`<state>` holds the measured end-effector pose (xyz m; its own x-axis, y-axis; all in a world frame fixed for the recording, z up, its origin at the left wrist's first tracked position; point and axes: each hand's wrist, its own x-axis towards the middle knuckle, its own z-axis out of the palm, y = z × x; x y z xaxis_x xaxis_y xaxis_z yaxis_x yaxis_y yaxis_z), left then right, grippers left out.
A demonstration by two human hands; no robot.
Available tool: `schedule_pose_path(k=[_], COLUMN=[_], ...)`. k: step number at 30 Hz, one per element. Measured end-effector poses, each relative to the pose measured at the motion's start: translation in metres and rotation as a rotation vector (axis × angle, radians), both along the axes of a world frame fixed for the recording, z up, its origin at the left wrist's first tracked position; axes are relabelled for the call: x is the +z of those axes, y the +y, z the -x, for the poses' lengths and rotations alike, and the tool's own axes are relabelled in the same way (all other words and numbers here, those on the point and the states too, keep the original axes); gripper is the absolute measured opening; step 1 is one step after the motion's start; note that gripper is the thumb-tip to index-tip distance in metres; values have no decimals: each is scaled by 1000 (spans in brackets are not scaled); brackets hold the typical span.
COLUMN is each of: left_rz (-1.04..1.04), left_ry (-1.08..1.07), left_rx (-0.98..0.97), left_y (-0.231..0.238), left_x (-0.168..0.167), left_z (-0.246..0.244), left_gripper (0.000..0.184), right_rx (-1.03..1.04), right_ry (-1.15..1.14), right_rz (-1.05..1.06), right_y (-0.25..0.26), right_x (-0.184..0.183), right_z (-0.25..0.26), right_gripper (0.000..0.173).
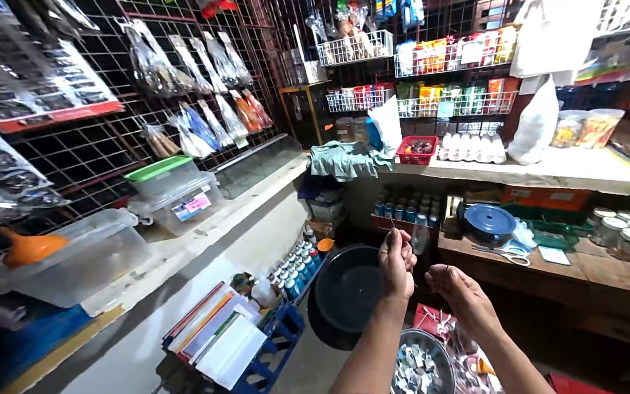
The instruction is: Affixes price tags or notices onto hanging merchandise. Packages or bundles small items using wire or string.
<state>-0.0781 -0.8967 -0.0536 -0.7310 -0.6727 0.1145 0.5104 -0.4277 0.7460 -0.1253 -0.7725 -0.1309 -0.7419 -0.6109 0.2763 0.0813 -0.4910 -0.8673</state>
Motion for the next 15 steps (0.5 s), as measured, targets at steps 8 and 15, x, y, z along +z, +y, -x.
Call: schedule_pose_path(k=[8,15], left_rz=[239,181], left_ry=[4,13], left_rx=[-107,-120], left_y=[7,18], left_x=[-7,-17], left_z=[4,11], left_gripper=[38,38], right_rx=[-36,138], right_ry=[77,29], right_rz=[-35,147], right_y=[14,22], right_x=[-19,-29], right_z=[-1,-8], right_gripper=[24,28])
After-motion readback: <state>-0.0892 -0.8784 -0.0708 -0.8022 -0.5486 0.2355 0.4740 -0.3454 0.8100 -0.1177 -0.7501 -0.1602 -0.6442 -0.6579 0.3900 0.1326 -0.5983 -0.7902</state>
